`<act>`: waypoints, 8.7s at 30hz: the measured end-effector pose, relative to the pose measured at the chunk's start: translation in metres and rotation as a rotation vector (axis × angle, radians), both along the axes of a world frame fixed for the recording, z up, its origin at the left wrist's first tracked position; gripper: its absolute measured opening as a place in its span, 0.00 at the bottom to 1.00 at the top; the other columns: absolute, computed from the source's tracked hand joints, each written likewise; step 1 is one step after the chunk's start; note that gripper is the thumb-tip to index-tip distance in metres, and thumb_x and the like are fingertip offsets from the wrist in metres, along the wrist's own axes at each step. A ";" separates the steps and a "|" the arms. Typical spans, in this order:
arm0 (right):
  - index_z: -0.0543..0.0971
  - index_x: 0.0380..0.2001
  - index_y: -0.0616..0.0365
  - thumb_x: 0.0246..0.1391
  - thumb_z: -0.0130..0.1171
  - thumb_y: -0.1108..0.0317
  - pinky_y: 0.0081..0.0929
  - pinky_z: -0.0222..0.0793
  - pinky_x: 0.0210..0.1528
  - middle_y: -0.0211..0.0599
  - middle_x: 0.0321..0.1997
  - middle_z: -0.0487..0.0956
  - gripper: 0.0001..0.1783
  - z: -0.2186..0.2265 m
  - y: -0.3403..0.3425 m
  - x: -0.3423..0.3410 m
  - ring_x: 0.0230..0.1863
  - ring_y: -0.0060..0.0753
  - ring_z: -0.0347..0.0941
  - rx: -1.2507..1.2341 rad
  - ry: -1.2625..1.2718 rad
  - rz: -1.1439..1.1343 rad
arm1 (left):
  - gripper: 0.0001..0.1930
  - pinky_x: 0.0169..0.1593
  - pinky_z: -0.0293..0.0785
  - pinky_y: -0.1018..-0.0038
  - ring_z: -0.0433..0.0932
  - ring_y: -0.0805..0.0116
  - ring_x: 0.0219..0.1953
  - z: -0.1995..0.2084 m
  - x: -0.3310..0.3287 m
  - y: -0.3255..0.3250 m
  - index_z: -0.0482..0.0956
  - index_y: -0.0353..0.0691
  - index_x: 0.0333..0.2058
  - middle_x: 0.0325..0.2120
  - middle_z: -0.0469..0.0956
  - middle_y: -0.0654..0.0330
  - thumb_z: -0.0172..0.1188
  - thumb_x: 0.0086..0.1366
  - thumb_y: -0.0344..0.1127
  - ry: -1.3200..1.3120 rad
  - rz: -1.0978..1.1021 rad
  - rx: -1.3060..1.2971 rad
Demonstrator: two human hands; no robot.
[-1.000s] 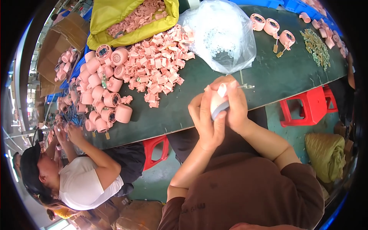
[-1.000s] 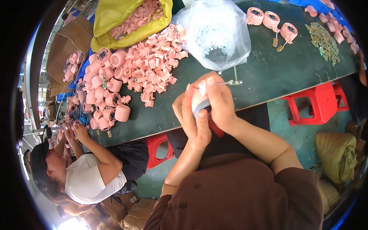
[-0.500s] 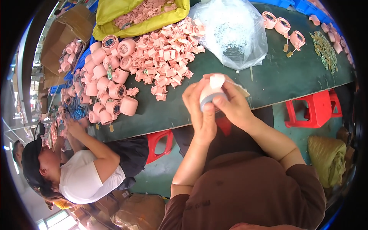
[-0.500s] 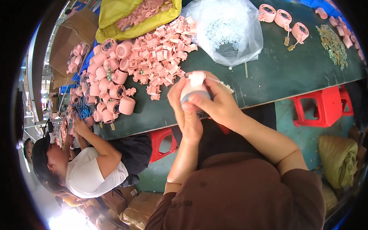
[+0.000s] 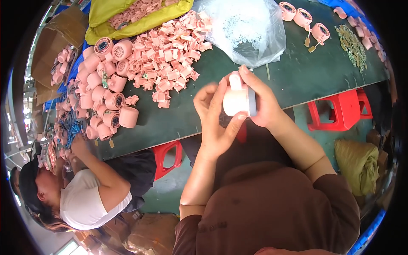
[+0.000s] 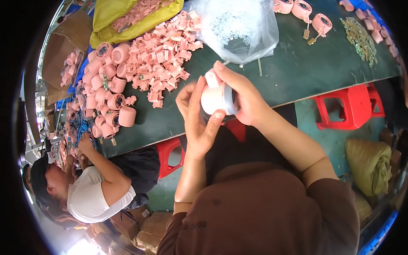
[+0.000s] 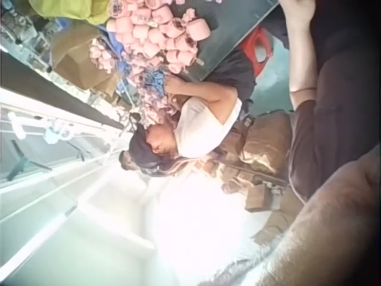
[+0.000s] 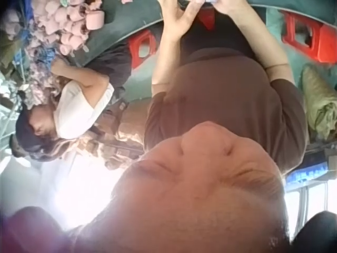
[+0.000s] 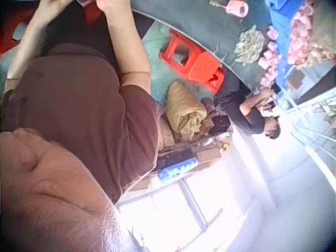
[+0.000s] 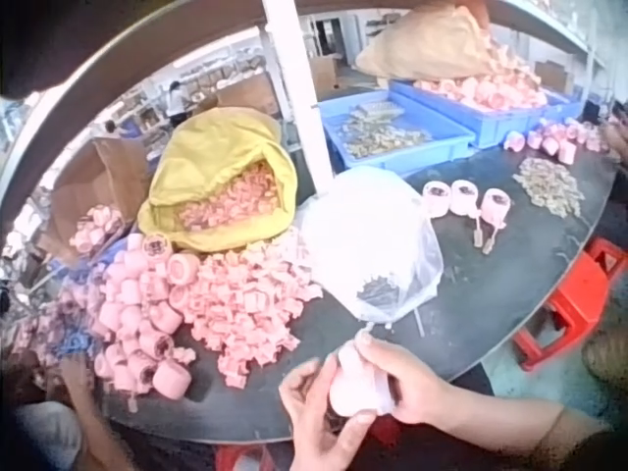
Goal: The person assembles electronic components by hand, fitting grey rings onto pink housings and inserting small circuit boards into them.
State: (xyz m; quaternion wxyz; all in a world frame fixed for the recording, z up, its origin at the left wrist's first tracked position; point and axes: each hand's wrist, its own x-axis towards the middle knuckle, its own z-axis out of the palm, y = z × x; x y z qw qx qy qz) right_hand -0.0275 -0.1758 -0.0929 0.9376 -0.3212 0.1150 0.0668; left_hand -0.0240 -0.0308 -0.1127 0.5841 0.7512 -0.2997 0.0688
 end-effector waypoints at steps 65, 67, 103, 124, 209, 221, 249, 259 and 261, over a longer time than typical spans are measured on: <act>0.76 0.32 0.62 0.68 0.44 0.53 0.15 0.63 0.32 0.25 0.29 0.73 0.22 -0.028 0.007 -0.007 0.29 0.12 0.66 -0.417 -0.244 -0.254 | 0.19 0.56 0.69 0.60 0.72 0.49 0.54 -0.028 -0.012 -0.028 0.74 0.29 0.51 0.52 0.71 0.45 0.54 0.66 0.36 -0.263 0.194 -0.037; 0.75 0.33 0.61 0.69 0.42 0.52 0.15 0.63 0.35 0.27 0.33 0.73 0.23 -0.030 0.005 -0.009 0.32 0.13 0.66 -0.490 -0.376 -0.196 | 0.19 0.57 0.67 0.62 0.70 0.51 0.55 -0.033 -0.010 -0.021 0.75 0.32 0.50 0.52 0.70 0.48 0.58 0.64 0.36 -0.246 0.132 -0.082; 0.75 0.26 0.65 0.69 0.41 0.53 0.22 0.65 0.37 0.37 0.36 0.76 0.27 0.006 0.000 -0.003 0.34 0.23 0.69 -0.615 -0.509 -0.416 | 0.40 0.50 0.69 0.64 0.70 0.54 0.48 0.003 -0.002 -0.036 0.63 0.28 0.59 0.47 0.70 0.48 0.63 0.58 0.54 -0.164 0.215 -0.140; 0.77 0.31 0.67 0.70 0.38 0.52 0.23 0.66 0.38 0.34 0.35 0.75 0.28 0.002 0.002 -0.005 0.34 0.24 0.70 -0.687 -0.402 -0.327 | 0.35 0.56 0.63 0.64 0.64 0.59 0.54 -0.013 -0.013 -0.025 0.61 0.29 0.60 0.52 0.62 0.50 0.57 0.65 0.52 0.106 0.106 -0.143; 0.63 0.62 0.65 0.66 0.50 0.59 0.25 0.60 0.61 0.38 0.58 0.70 0.28 -0.014 0.013 -0.014 0.59 0.27 0.65 -0.636 -0.293 0.107 | 0.22 0.63 0.65 0.53 0.67 0.49 0.59 0.010 -0.004 0.003 0.66 0.35 0.54 0.54 0.69 0.48 0.35 0.75 0.46 1.252 -0.218 -1.364; 0.66 0.59 0.65 0.50 0.68 0.67 0.29 0.65 0.57 0.44 0.55 0.71 0.35 -0.005 0.025 -0.006 0.54 0.35 0.70 -1.059 -0.497 -0.069 | 0.28 0.66 0.60 0.57 0.67 0.53 0.59 0.029 -0.009 -0.009 0.61 0.34 0.58 0.55 0.68 0.51 0.34 0.74 0.54 1.092 0.026 -1.141; 0.79 0.39 0.67 0.61 0.53 0.72 0.23 0.70 0.44 0.41 0.35 0.81 0.10 -0.030 0.022 -0.001 0.38 0.31 0.78 -1.213 -0.497 0.119 | 0.23 0.45 0.71 0.69 0.73 0.63 0.41 0.040 0.194 0.275 0.70 0.34 0.52 0.41 0.72 0.54 0.58 0.65 0.43 0.026 0.976 -0.540; 0.80 0.38 0.66 0.61 0.53 0.71 0.22 0.69 0.41 0.39 0.33 0.80 0.09 -0.027 0.024 -0.003 0.35 0.28 0.76 -1.285 -0.478 0.113 | 0.29 0.64 0.50 0.43 0.61 0.36 0.62 0.010 0.303 0.325 0.64 0.46 0.63 0.62 0.61 0.39 0.45 0.66 0.51 0.059 1.145 0.710; 0.80 0.39 0.65 0.62 0.53 0.70 0.21 0.68 0.41 0.38 0.33 0.80 0.10 -0.023 0.027 -0.003 0.35 0.26 0.75 -1.313 -0.491 0.116 | 0.32 0.64 0.40 0.34 0.55 0.38 0.66 0.014 0.301 0.326 0.56 0.51 0.67 0.66 0.54 0.41 0.41 0.67 0.55 0.056 1.093 0.625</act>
